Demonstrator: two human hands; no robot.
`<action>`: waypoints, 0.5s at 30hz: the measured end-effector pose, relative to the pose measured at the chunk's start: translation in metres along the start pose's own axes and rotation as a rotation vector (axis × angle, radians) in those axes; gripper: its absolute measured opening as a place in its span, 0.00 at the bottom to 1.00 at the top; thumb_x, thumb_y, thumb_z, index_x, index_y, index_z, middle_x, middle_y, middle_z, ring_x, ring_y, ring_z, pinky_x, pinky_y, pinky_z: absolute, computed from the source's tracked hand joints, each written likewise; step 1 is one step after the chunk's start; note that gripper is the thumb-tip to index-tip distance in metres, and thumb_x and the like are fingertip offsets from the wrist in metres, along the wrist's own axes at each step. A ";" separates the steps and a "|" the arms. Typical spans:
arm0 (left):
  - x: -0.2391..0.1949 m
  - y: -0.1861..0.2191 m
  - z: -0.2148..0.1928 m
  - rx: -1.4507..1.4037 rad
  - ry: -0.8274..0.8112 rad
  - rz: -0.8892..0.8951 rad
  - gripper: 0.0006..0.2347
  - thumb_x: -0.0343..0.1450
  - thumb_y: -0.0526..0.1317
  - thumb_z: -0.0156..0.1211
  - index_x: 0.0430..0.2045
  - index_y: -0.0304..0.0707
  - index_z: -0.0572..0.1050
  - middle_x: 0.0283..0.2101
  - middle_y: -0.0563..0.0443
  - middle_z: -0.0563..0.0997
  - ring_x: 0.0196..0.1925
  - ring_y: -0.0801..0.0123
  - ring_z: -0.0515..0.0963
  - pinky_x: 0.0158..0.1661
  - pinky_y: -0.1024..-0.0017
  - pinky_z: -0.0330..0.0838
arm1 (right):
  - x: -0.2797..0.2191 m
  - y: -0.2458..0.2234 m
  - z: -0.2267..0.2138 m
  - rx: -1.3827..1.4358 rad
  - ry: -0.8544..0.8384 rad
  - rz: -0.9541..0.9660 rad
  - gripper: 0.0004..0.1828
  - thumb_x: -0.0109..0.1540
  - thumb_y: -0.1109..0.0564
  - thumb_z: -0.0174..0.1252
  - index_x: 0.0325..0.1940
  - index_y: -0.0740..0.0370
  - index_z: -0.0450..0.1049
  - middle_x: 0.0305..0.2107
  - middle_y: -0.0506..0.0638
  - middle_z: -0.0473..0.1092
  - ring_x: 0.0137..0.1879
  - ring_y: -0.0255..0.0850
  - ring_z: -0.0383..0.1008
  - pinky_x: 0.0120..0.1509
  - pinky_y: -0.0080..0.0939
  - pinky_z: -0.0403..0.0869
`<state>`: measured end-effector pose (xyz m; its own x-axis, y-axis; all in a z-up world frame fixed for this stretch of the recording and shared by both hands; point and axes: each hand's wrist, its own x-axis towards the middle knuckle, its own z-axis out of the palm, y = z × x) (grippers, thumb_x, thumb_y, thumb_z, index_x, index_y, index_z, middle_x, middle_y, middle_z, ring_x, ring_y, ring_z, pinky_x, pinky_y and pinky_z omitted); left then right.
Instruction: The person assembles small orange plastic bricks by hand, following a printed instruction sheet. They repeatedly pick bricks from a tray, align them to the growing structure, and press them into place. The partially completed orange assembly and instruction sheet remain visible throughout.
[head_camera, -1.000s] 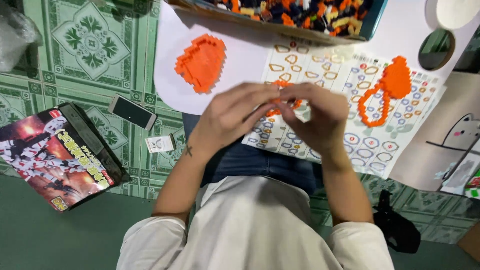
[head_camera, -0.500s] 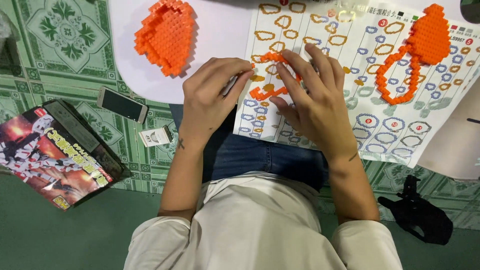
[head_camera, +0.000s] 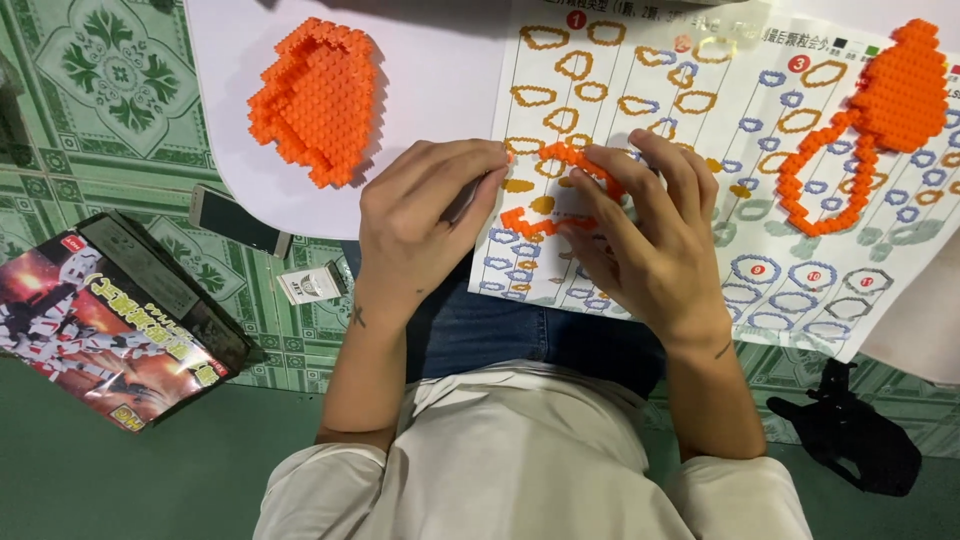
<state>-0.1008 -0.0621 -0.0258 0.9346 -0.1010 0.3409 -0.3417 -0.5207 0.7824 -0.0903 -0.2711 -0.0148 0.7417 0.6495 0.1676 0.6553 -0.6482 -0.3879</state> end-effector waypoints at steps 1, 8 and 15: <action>0.000 0.000 0.000 0.002 -0.003 -0.002 0.03 0.66 0.23 0.61 0.30 0.25 0.75 0.35 0.41 0.80 0.36 0.61 0.80 0.37 0.71 0.75 | 0.000 0.000 0.001 0.013 -0.002 0.009 0.16 0.66 0.53 0.54 0.53 0.65 0.69 0.52 0.57 0.65 0.59 0.58 0.62 0.60 0.56 0.60; 0.004 0.003 -0.002 -0.019 -0.041 -0.042 0.02 0.68 0.24 0.60 0.30 0.24 0.76 0.36 0.41 0.78 0.37 0.60 0.79 0.40 0.70 0.76 | 0.000 0.003 0.006 0.037 0.050 0.004 0.14 0.64 0.56 0.58 0.50 0.68 0.71 0.49 0.60 0.68 0.58 0.58 0.64 0.60 0.56 0.61; 0.008 0.010 0.002 0.040 -0.041 -0.050 0.03 0.68 0.25 0.62 0.31 0.25 0.75 0.36 0.43 0.78 0.35 0.62 0.78 0.38 0.71 0.74 | -0.001 0.005 0.009 0.054 0.084 0.007 0.13 0.64 0.56 0.58 0.50 0.67 0.72 0.48 0.59 0.69 0.58 0.57 0.65 0.61 0.55 0.61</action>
<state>-0.0961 -0.0699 -0.0162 0.9540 -0.1086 0.2795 -0.2910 -0.5595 0.7760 -0.0894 -0.2715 -0.0255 0.7573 0.6077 0.2391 0.6429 -0.6291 -0.4370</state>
